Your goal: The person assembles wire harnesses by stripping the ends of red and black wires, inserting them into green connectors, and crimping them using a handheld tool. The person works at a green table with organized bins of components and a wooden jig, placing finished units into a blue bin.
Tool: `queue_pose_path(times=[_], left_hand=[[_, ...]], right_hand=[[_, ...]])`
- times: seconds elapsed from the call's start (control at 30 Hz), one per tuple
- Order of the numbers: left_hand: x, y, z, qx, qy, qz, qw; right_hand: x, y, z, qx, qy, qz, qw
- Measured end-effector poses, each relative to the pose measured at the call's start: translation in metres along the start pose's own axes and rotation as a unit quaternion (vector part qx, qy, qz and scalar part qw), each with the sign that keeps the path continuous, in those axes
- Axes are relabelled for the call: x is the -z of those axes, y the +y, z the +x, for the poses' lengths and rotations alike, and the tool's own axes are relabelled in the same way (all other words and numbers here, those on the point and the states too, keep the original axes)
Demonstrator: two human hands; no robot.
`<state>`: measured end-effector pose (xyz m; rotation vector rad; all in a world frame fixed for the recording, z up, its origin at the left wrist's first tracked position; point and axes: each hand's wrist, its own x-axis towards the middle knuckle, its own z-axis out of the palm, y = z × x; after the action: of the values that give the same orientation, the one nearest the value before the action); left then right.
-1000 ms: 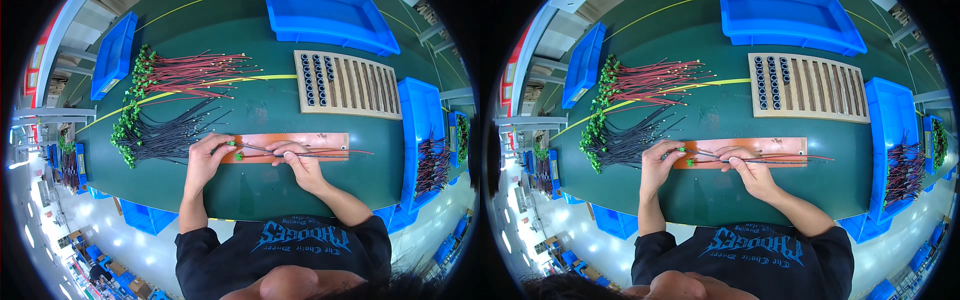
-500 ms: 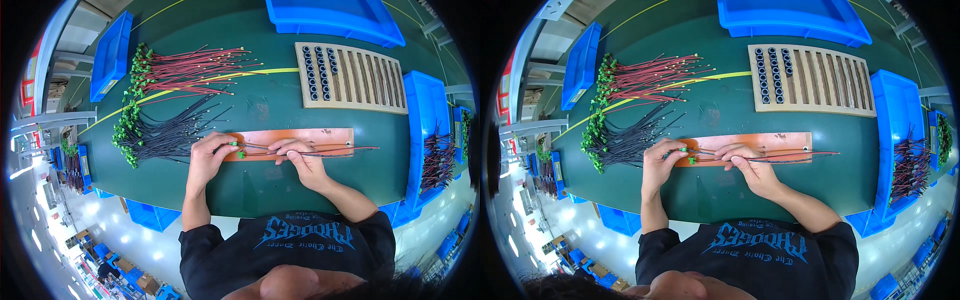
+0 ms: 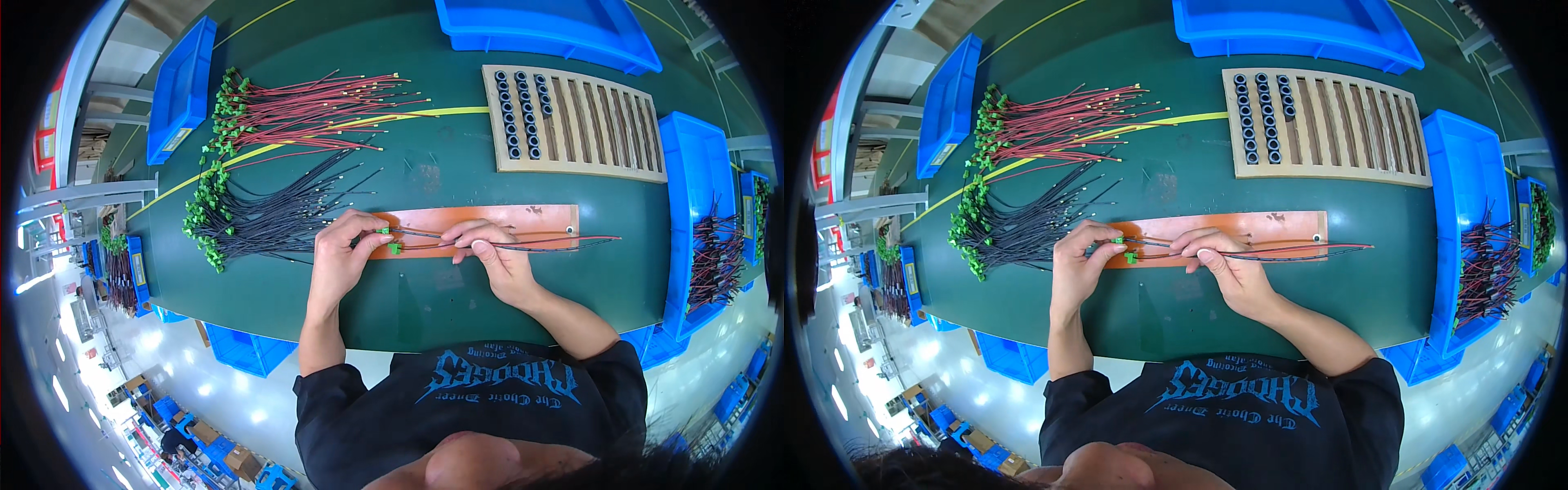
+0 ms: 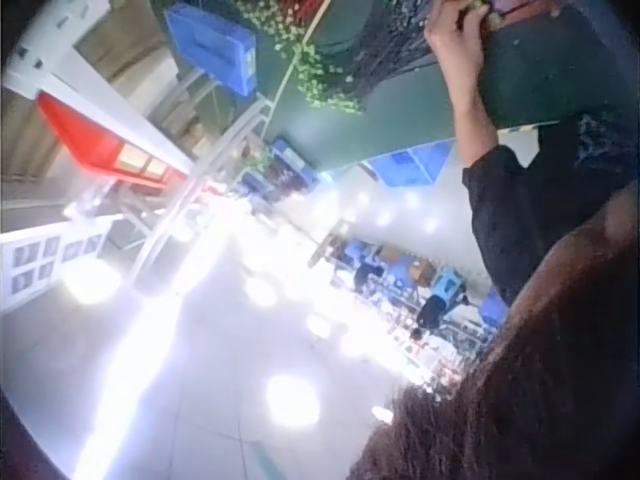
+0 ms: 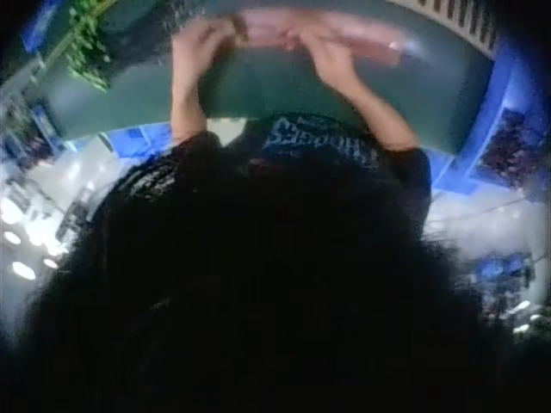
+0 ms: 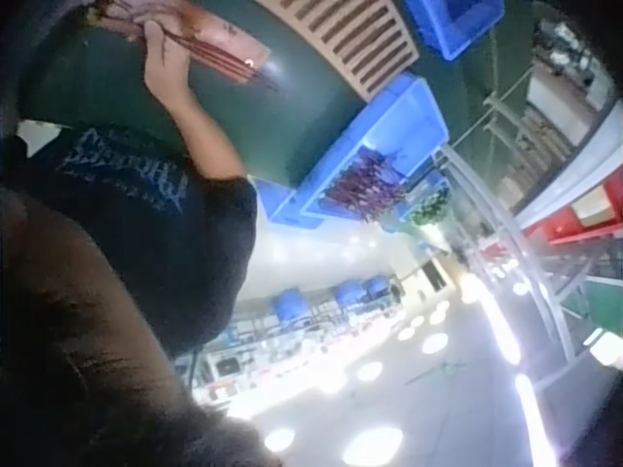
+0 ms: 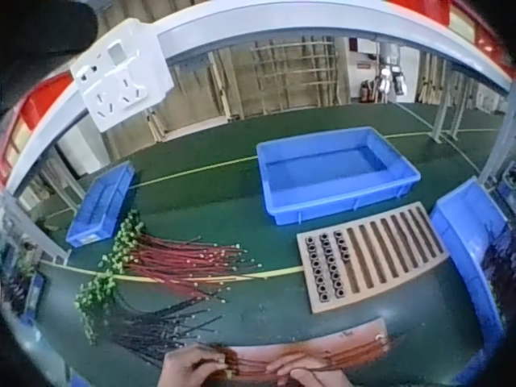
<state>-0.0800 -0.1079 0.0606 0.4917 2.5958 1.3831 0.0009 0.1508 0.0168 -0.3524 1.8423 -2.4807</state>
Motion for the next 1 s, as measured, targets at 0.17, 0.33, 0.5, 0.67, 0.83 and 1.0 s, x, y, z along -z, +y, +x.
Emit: queue_pose_path(times=[0.17,0.33,0.5,0.67,0.83,1.0], left_hand=[[0.0,-0.002,0.0,-0.042,0.009,0.026,0.999],[0.002,0.005,-0.002,-0.017,0.007,0.025,1.0],[0.0,0.007,-0.003,-0.002,0.017,0.017,1.0],[0.0,0.007,0.001,-0.08,0.032,0.064,0.994],[0.0,0.009,0.002,-0.061,0.02,0.05,0.997],[-0.004,0.0,0.004,-0.117,0.02,0.07,0.99]], right_hand=[[0.0,0.001,-0.001,-0.005,0.005,-0.01,1.0],[-0.002,0.001,0.0,-0.006,0.01,-0.022,1.0],[-0.001,0.002,0.0,-0.007,0.013,-0.035,0.999],[-0.002,0.002,-0.001,-0.012,0.019,-0.036,0.999],[-0.003,0.0,-0.001,-0.021,0.025,-0.037,0.999],[-0.002,0.002,-0.002,-0.016,0.017,-0.045,0.999]])
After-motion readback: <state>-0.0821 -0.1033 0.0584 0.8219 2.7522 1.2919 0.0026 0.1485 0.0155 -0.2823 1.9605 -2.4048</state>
